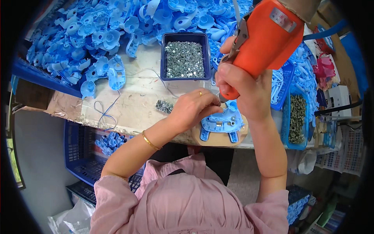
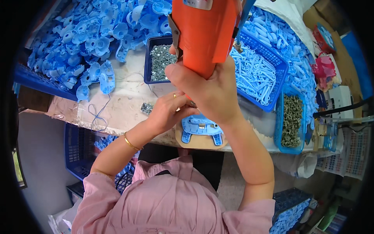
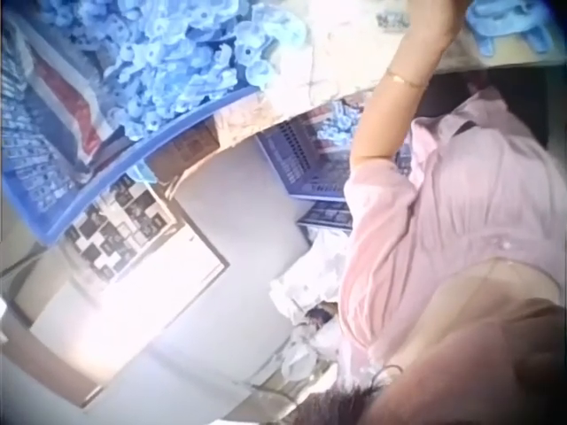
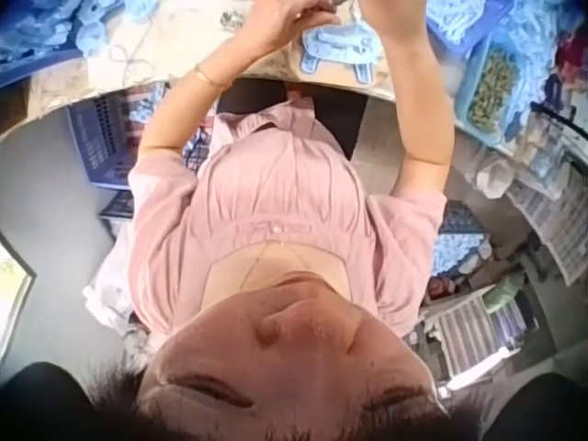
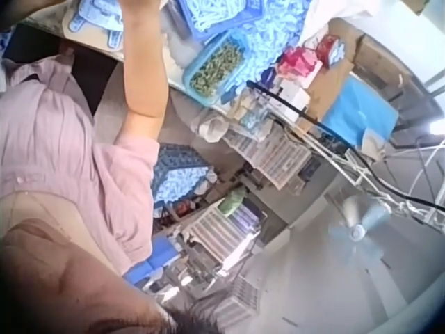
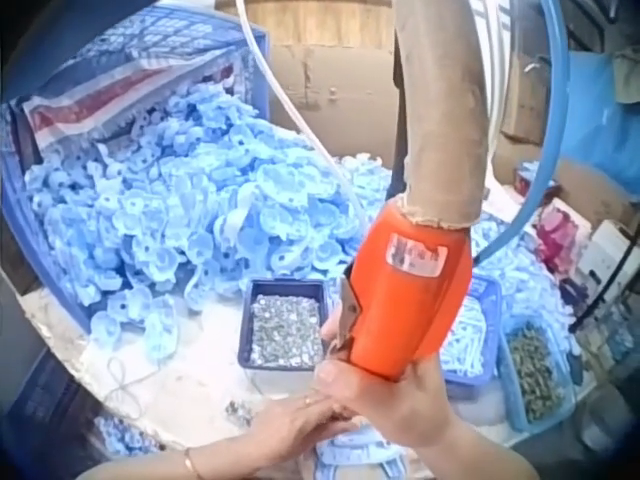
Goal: Assembling blue plastic toy parts by inserting metal components and using an industrial press tool.
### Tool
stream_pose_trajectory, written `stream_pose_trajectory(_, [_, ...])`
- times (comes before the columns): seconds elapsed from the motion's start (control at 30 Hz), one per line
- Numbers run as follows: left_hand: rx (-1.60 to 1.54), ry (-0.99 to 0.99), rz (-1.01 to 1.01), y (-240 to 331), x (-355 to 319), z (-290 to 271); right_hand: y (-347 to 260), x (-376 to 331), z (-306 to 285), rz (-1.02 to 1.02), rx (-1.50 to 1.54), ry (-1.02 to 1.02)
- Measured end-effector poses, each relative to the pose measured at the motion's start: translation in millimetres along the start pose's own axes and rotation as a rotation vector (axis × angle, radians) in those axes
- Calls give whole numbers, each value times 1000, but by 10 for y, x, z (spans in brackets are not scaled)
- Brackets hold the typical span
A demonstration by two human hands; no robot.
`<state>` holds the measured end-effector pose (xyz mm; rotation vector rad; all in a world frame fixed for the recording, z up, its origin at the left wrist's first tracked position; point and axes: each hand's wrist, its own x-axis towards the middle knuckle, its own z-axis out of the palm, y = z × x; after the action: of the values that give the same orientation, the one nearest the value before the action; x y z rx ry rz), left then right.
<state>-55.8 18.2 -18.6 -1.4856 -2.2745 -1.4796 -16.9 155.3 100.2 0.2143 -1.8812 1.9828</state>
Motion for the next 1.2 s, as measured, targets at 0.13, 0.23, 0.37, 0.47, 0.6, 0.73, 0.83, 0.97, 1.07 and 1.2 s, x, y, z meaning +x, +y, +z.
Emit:
stream_pose_trajectory(0.13, [-334, -75, -289, 96, -66, 35, -10, -67, -19, 17, 29, -8])
stream_pose_trajectory(0.23, [-405, -135, -266, 78, -166, 42, 32, -152, -44, 43, 58, 4])
stream_pose_trajectory(0.37, [-36, -22, -28, 92, -189, -22, 130, -299, -71, 132, 0, -2])
stream_pose_trajectory(0.47, [78, -122, -45, 61, -236, 28, 292, -354, -85, 198, 45, 20])
stream_pose_trajectory(0.6, [156, -103, -68, 26, -300, 126, 407, -392, -45, 197, 111, 26])
stream_pose_trajectory(0.73, [173, -79, -56, 16, -303, 181, 456, -434, -60, 215, 90, 20])
stream_pose_trajectory(0.83, [214, -97, -95, 52, -312, 184, 477, -454, -44, 201, 72, 53])
stream_pose_trajectory(0.97, [255, -84, -139, 77, -315, 276, 548, -519, -10, 108, -25, 145])
stream_pose_trajectory(1.07, [286, -14, -115, 81, -309, 308, 592, -546, -28, 73, -58, 157])
stream_pose_trajectory(1.2, [298, -15, -122, 74, -318, 327, 575, -512, -36, 84, -30, 154])
